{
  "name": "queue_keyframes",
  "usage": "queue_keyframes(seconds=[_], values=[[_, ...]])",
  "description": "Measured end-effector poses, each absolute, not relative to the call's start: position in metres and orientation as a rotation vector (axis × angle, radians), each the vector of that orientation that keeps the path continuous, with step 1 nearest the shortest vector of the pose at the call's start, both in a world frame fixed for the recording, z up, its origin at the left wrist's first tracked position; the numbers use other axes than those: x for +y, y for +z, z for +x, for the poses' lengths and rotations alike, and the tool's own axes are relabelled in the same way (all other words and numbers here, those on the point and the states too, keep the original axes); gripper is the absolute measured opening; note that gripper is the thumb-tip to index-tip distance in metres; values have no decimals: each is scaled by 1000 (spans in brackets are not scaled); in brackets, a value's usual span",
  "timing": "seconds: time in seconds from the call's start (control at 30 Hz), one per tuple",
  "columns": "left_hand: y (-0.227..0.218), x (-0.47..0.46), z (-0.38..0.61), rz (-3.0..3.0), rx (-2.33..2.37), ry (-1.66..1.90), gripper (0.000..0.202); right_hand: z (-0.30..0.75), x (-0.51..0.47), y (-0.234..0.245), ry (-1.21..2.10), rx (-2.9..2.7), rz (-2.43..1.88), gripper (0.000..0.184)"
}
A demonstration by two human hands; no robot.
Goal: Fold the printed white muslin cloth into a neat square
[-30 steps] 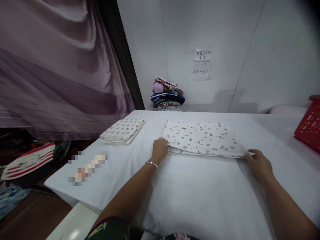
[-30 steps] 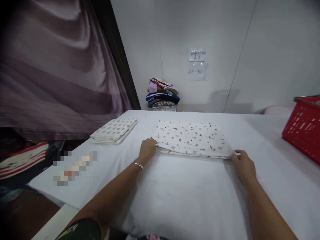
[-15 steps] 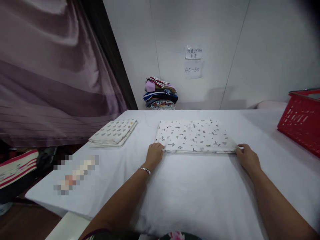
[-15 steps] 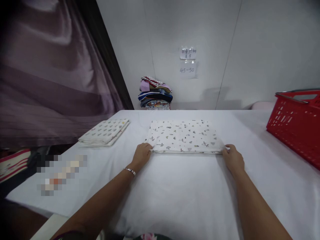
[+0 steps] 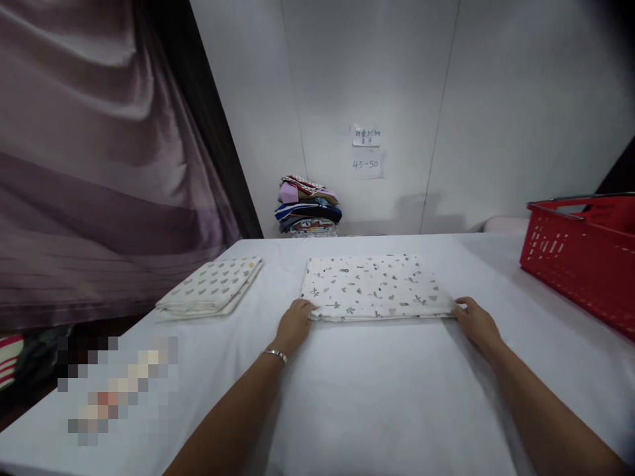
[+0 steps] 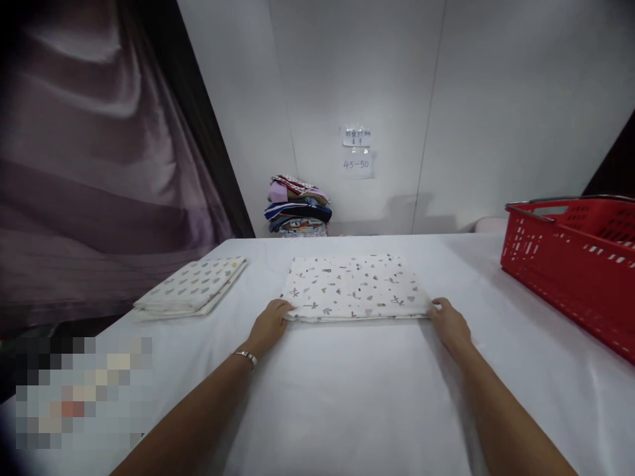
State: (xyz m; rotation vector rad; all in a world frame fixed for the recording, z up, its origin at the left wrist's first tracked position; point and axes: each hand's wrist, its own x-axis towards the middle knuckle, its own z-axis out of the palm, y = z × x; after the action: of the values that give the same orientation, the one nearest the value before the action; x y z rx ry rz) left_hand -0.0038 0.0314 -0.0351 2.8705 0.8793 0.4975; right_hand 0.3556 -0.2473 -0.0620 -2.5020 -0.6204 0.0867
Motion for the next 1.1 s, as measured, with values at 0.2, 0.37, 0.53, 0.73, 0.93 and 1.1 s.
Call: queue_keyframes(seconds=[0.2,0.37,0.53,0.73,0.93,1.1], values=[[-35,19,-28,2900,798,473,41,338,-299,-66,237,-614,-2353,44],[-42,9,-51,2830,640,561,54,312,-333,-73,245,-716,-2398,41],[-35,17,-53,2648,776,627,40,313,-330,-72,119,-835,-2609,47],[-24,42,-15,2736,849,641,39,309,-265,-57,-188,-1244,-2426,52],[-18,72,48,2872,988,414,49,288,-170,-36,-36,-1458,-2384,59],[-35,84,71,2855,1115,183,60,324,-135,-49,26,-1408,-2584,64]])
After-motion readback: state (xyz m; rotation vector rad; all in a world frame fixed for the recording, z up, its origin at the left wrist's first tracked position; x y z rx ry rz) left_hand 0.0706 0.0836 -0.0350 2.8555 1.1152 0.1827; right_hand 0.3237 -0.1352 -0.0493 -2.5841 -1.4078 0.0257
